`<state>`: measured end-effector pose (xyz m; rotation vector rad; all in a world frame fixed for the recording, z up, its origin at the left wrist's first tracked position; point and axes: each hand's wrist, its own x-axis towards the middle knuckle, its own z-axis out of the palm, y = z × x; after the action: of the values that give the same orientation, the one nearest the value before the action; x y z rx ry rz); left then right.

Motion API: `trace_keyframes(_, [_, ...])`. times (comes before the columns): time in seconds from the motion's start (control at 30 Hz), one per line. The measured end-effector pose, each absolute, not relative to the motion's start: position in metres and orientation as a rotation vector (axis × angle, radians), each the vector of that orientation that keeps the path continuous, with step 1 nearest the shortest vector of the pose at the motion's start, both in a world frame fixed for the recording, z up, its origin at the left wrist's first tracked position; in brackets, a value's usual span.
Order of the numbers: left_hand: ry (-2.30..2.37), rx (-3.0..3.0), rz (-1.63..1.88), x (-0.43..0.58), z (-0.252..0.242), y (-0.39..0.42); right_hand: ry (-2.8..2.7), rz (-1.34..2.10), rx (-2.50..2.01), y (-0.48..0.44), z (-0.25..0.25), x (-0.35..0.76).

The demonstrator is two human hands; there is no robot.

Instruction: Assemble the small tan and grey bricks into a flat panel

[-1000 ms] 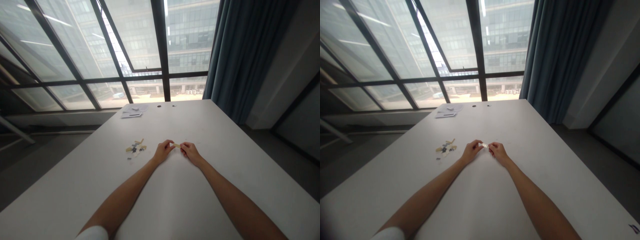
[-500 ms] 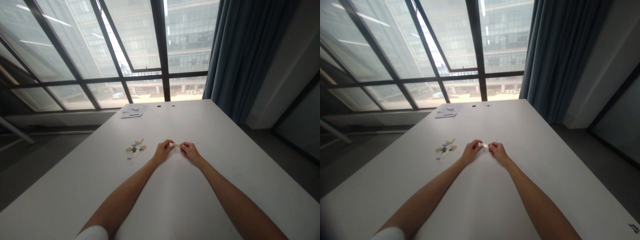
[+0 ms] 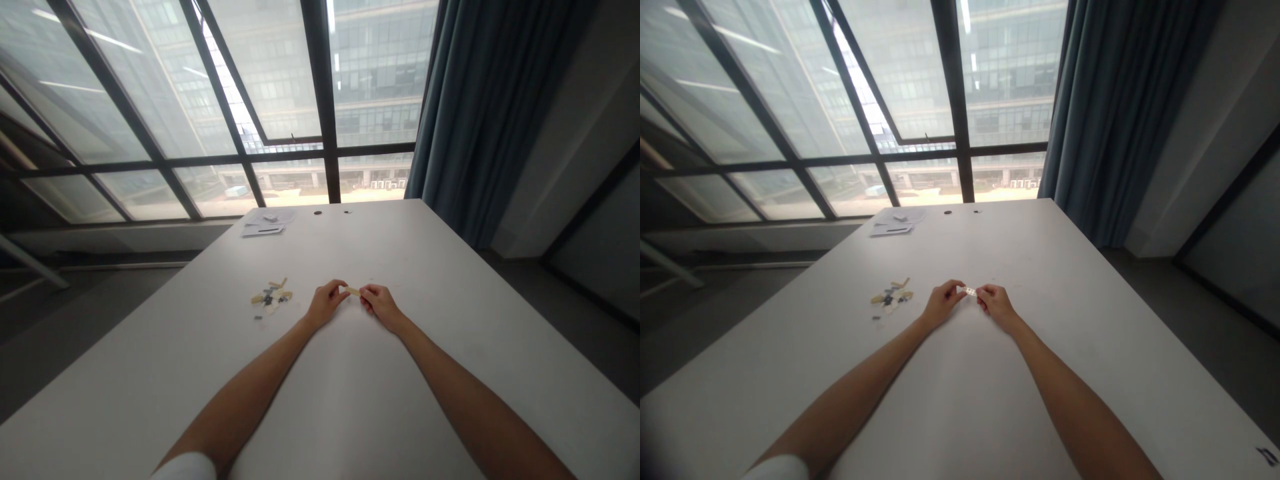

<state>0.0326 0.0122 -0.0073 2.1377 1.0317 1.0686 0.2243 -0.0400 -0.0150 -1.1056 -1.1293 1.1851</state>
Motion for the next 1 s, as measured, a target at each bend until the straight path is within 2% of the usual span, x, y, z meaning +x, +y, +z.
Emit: trace_keyframes(1.0, [1.032, 2.130, 1.062, 0.0321, -0.0090, 0.0131, -1.140, 1.178, -1.123, -0.0407, -0.0144, 0.2243])
